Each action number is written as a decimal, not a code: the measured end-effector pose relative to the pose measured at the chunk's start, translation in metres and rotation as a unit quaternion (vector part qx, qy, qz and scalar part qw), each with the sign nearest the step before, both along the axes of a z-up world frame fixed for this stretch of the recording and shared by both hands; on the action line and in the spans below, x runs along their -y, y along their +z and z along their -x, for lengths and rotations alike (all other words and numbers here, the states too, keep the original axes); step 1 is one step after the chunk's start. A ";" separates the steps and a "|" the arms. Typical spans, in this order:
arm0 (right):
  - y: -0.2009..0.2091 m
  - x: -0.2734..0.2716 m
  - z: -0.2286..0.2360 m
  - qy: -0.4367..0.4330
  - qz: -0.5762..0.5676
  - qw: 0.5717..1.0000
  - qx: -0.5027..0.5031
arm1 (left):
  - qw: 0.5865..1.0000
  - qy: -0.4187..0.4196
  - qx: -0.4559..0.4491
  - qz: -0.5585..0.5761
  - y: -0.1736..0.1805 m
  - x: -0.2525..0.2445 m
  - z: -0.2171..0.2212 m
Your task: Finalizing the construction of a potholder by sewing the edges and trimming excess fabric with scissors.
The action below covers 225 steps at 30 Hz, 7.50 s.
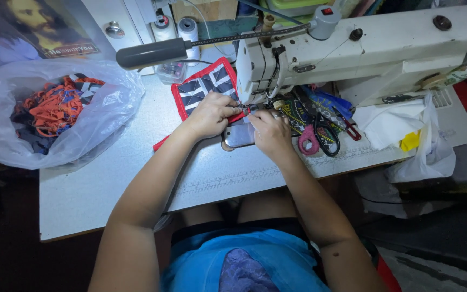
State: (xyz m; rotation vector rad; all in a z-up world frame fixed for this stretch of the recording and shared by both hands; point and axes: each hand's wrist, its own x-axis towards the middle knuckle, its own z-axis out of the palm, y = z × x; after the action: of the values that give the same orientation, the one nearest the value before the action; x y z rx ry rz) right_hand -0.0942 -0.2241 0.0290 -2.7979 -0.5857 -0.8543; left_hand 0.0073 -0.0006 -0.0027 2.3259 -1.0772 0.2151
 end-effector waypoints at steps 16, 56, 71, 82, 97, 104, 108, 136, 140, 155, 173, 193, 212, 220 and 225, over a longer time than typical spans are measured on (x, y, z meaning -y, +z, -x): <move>-0.003 0.003 -0.004 -0.005 -0.023 0.999 -0.037 | 0.987 0.082 -0.086 -0.109 0.077 -0.038 0.033; 0.038 -0.017 0.086 -0.056 -0.030 0.993 -0.096 | 0.950 0.275 -0.142 -0.052 0.076 -0.066 0.068; 0.029 -0.017 0.085 -0.072 -0.045 0.990 -0.113 | 0.932 0.168 -0.298 0.121 0.116 -0.077 0.088; 0.026 -0.016 0.083 -0.064 -0.041 0.993 -0.090 | 0.924 0.173 -0.330 0.088 0.139 -0.077 0.099; 0.047 -0.013 0.015 -0.117 -0.291 0.939 0.143 | 0.927 0.177 -0.328 0.043 0.134 -0.080 0.090; 0.050 -0.017 0.007 -0.102 -0.212 0.938 0.257 | 0.931 0.169 -0.322 0.032 0.130 -0.082 0.087; 0.058 -0.011 0.012 -0.060 -0.200 0.951 0.229 | 0.937 0.171 -0.302 0.032 0.123 -0.081 0.086; 0.081 -0.004 0.146 -0.171 -0.230 0.883 -0.373 | 0.981 0.062 -0.045 -0.181 0.106 0.031 0.170; 0.091 -0.010 0.155 -0.149 -0.261 0.873 -0.383 | 0.983 0.067 0.002 -0.174 0.084 0.033 0.178; 0.100 -0.003 0.175 -0.176 -0.289 0.820 -0.461 | 0.961 -0.182 -0.192 0.075 0.123 0.004 0.232; 0.043 0.014 0.164 -0.196 -0.278 0.876 -0.341 | 0.971 0.041 0.021 0.235 0.075 0.021 0.235; 0.058 0.026 0.189 -0.169 -0.353 0.869 -0.304 | 0.529 0.290 -0.645 0.470 0.083 0.118 0.244; 0.034 0.010 0.129 -0.131 -0.184 0.932 -0.283 | 0.979 0.162 0.112 0.061 0.073 0.054 0.208; 0.043 0.008 0.147 -0.133 -0.175 0.931 -0.293 | 0.991 0.109 0.047 -0.068 0.077 0.044 0.211; 0.051 0.005 0.158 -0.136 -0.182 0.926 -0.302 | 0.988 0.104 0.082 -0.074 0.072 0.042 0.218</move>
State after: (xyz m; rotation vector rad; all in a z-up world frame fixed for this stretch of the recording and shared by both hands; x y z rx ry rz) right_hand -0.2527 -0.2289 0.0804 -2.6071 0.0575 -0.0777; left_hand -0.2102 -0.0425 0.0691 2.5943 -0.9545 0.4259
